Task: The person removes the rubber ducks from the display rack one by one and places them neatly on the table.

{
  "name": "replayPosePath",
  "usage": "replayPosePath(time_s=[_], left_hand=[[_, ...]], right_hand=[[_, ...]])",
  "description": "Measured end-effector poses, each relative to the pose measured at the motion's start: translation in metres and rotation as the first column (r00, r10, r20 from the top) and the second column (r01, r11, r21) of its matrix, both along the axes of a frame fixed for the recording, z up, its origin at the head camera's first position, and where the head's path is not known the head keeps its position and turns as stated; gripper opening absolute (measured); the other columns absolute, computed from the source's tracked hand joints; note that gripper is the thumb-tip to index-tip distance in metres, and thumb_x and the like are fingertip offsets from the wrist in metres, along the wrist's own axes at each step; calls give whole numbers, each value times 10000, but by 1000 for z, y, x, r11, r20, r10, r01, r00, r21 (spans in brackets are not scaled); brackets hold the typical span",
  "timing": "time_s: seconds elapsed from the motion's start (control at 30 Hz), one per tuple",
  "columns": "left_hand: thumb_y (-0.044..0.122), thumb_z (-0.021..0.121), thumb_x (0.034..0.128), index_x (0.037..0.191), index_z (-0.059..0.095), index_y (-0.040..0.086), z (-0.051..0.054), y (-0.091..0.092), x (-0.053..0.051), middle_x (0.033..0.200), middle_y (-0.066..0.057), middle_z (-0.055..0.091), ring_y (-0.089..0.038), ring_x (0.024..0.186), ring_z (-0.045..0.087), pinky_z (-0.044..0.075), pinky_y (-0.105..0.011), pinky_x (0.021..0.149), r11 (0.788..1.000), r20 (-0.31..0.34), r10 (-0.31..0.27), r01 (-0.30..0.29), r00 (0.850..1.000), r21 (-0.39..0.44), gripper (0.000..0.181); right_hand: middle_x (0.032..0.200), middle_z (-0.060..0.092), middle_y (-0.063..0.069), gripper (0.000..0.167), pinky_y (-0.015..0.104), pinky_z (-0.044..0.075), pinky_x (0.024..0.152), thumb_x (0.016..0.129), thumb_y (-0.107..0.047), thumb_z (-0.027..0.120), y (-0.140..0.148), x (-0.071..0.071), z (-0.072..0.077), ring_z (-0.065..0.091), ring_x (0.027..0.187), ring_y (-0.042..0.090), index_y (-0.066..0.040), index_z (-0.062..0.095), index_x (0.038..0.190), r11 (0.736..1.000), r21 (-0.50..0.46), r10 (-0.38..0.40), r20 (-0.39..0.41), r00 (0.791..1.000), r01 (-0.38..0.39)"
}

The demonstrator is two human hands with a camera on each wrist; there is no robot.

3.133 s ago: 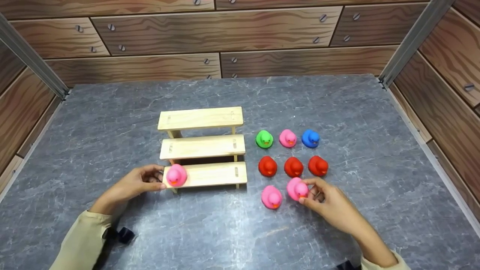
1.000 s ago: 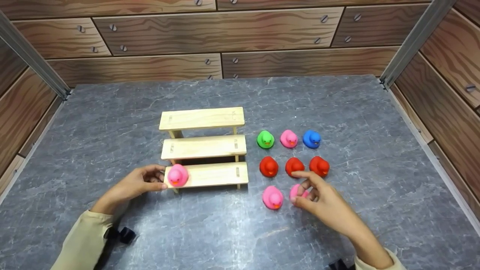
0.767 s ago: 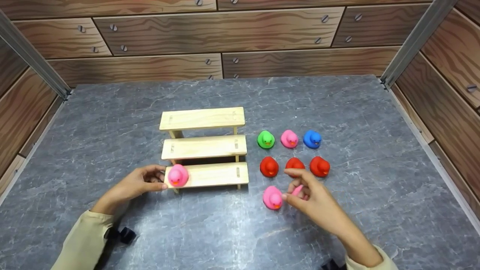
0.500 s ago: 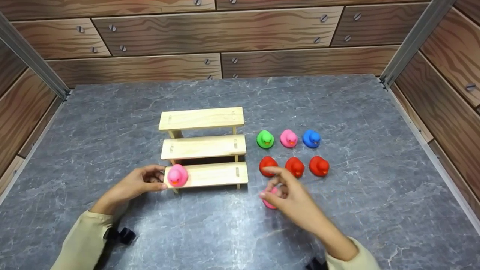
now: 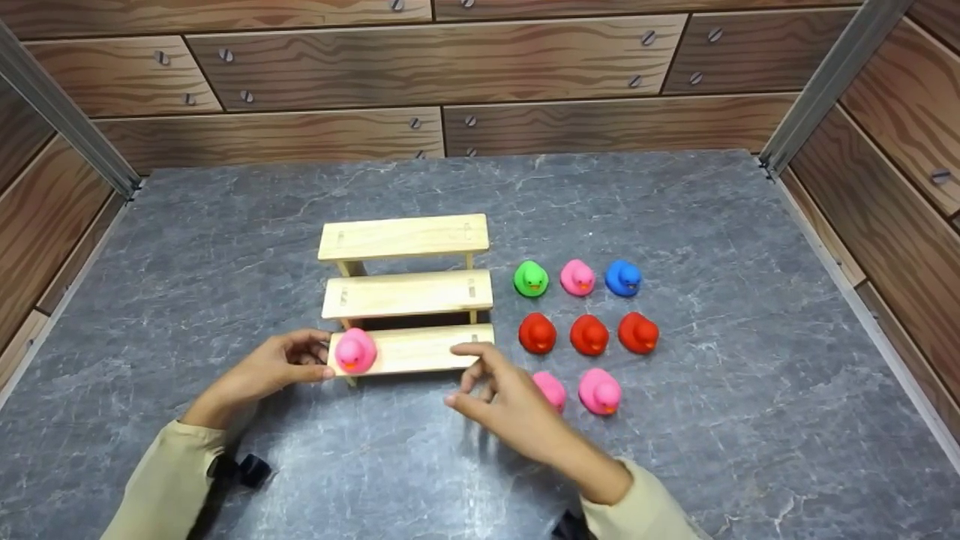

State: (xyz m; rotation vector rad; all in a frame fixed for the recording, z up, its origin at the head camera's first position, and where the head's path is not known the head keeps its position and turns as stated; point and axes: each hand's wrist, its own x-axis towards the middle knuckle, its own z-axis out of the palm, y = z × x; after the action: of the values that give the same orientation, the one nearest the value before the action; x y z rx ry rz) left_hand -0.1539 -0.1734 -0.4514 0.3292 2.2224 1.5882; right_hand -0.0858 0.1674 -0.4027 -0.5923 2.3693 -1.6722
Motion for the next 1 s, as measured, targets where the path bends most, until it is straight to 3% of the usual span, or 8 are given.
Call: replayPosePath(time_s=[0.4, 0.7, 1.0], left_hand=[[85, 757, 793, 1237, 531, -122, -1, 0, 0, 946, -144, 623, -106, 732, 518, 439, -185, 661, 1000, -6, 13, -13, 1000, -2, 539], [119, 762, 802, 1248, 546, -88, 2, 1, 1, 936, -98, 611, -108, 732, 501, 411, -188, 653, 999, 14, 25, -25, 1000, -28, 537], [103, 756, 802, 1234, 552, -91, 2, 1, 1, 932, -105, 612, -114, 749, 509, 423, -189, 671, 999, 7, 23, -22, 1000, -40, 516]], right_hand=[[895, 561, 42, 539, 159, 396, 589, 867, -138, 701, -44, -6, -7, 463, 634, 23, -25, 461, 1336, 1000, 1, 1, 62, 998, -1], [888, 599, 87, 569, 174, 445, 588, 853, -153, 719, -80, -9, -11, 493, 630, 30, -44, 471, 1353, 999, 46, -25, -4, 1000, 26], [851, 596, 35, 516, 188, 449, 585, 875, -174, 702, -104, -19, -14, 503, 621, 57, -111, 494, 1343, 995, 91, -33, -58, 998, 38]])
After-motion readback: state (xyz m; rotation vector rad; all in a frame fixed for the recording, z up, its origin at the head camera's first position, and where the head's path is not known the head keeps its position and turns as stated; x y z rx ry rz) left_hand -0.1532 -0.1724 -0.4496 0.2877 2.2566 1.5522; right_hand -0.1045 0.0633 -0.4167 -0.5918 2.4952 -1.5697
